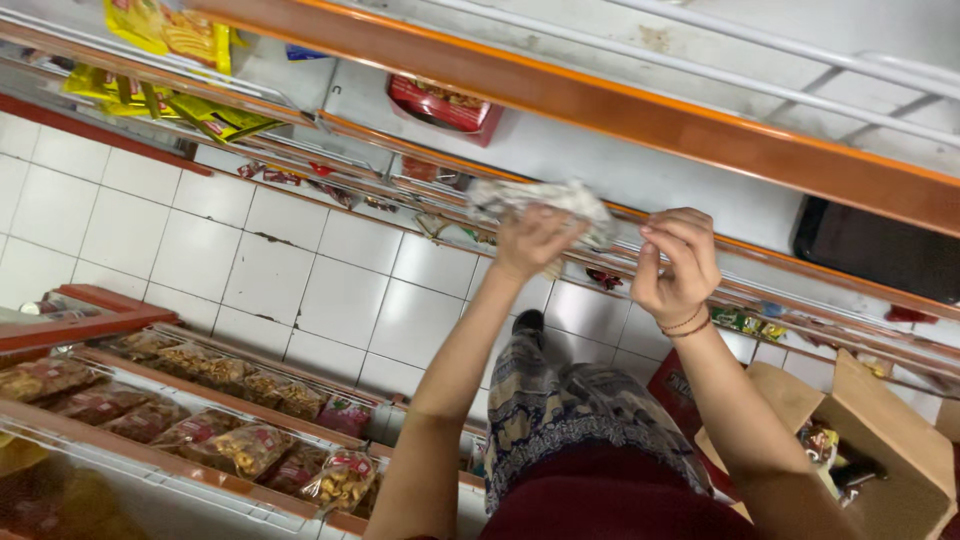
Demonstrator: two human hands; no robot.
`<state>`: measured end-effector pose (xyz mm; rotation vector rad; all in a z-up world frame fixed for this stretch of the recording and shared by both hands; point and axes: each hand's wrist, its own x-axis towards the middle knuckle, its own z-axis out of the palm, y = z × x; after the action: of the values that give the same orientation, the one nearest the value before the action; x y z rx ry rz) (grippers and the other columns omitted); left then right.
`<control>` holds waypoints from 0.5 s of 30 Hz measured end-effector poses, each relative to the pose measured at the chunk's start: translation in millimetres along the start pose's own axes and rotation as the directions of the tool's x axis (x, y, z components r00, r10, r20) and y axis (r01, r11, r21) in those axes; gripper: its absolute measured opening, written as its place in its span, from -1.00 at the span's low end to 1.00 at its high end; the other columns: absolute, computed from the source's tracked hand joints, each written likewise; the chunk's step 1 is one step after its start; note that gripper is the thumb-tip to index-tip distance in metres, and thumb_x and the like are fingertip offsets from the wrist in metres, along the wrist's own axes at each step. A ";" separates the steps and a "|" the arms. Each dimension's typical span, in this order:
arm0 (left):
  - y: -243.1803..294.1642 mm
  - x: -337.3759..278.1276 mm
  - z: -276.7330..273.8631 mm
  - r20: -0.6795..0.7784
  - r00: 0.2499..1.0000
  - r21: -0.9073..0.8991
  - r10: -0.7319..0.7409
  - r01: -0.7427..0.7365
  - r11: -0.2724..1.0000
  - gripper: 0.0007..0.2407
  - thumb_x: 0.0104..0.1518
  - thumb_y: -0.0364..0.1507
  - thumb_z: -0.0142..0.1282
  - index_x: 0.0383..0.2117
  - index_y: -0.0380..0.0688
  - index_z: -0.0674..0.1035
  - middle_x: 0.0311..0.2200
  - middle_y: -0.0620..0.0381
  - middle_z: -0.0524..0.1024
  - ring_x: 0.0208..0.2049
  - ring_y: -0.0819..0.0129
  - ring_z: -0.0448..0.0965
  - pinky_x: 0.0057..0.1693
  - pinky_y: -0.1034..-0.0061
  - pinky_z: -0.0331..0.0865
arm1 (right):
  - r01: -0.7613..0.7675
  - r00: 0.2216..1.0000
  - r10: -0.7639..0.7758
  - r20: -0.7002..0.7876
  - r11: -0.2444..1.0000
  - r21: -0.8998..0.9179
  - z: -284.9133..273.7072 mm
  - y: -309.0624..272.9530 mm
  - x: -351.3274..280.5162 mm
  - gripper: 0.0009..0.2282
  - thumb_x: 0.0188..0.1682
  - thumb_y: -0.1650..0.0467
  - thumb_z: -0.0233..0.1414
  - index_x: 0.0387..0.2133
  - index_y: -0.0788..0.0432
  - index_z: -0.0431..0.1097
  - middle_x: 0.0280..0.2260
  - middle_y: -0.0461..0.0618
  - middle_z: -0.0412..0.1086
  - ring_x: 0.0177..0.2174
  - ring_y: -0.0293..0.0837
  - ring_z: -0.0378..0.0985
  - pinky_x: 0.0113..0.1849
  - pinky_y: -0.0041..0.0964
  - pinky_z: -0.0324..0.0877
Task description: The person takes milk cartons and snack bags from a cardboard box and places them on shelves, then sprays the shelves with a bottle and wipes them with a cloth.
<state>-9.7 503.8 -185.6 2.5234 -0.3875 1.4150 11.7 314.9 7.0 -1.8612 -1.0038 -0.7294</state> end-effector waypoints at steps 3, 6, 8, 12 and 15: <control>-29.5 -6.1 -7.5 -0.047 0.983 0.022 -0.176 0.177 0.984 -0.70 -0.13 -0.30 0.26 -0.20 0.26 0.59 -0.07 0.13 0.41 0.09 -0.04 0.35 0.15 -0.11 0.23 | -0.016 0.999 0.016 -0.041 1.000 -0.012 -13.2 6.3 -7.4 -0.81 -0.14 0.71 0.00 -0.27 0.36 0.39 -0.25 0.17 0.38 -0.20 0.10 0.53 -0.10 -0.05 0.46; -8.7 -8.7 1.9 0.005 0.995 -0.057 -0.098 0.098 0.994 -0.61 -0.16 -0.28 0.29 -0.10 0.27 0.65 -0.05 0.18 0.40 0.08 0.03 0.27 0.05 0.00 0.23 | -0.040 0.995 0.037 -0.090 0.999 -0.035 -26.5 10.6 -19.6 -0.81 -0.14 0.71 0.00 -0.28 0.36 0.39 -0.26 0.17 0.38 -0.21 0.11 0.52 -0.12 -0.05 0.45; 22.7 -2.7 19.7 0.104 0.994 -0.099 0.026 -0.015 0.995 -0.59 -0.13 -0.25 0.35 -0.04 0.35 0.70 -0.10 0.40 0.39 0.03 0.29 0.25 -0.10 0.25 0.22 | -0.054 0.992 0.048 -0.120 0.998 -0.045 -37.1 16.0 -26.0 -0.82 -0.13 0.71 0.01 -0.27 0.37 0.39 -0.25 0.17 0.38 -0.22 0.11 0.51 -0.13 -0.06 0.46; 81.0 20.7 51.2 0.044 0.986 -0.109 0.163 -0.158 0.981 -0.65 0.16 -0.24 0.30 0.10 0.40 0.64 0.01 0.45 0.34 0.19 0.33 0.20 -0.07 0.44 0.23 | -0.098 0.983 0.075 -0.170 0.986 -0.132 -72.3 25.2 -41.9 -0.82 -0.13 0.70 0.00 -0.27 0.36 0.39 -0.25 0.17 0.39 -0.22 0.10 0.51 -0.11 -0.03 0.43; 120.7 39.4 62.0 0.020 0.976 0.019 0.218 -0.219 0.976 -0.62 0.28 -0.28 0.14 0.25 0.47 0.54 0.19 0.47 0.27 0.29 0.35 0.13 0.12 0.40 0.19 | -0.158 0.966 0.117 -0.230 0.972 -0.172 -99.8 31.7 -59.8 -0.82 -0.12 0.69 0.01 -0.25 0.36 0.38 -0.25 0.18 0.38 -0.22 0.10 0.50 -0.10 -0.07 0.44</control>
<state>19.3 365.9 -175.8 2.5767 -0.6758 1.4787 0.3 195.9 -9.0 -1.9408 -0.6759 -0.9494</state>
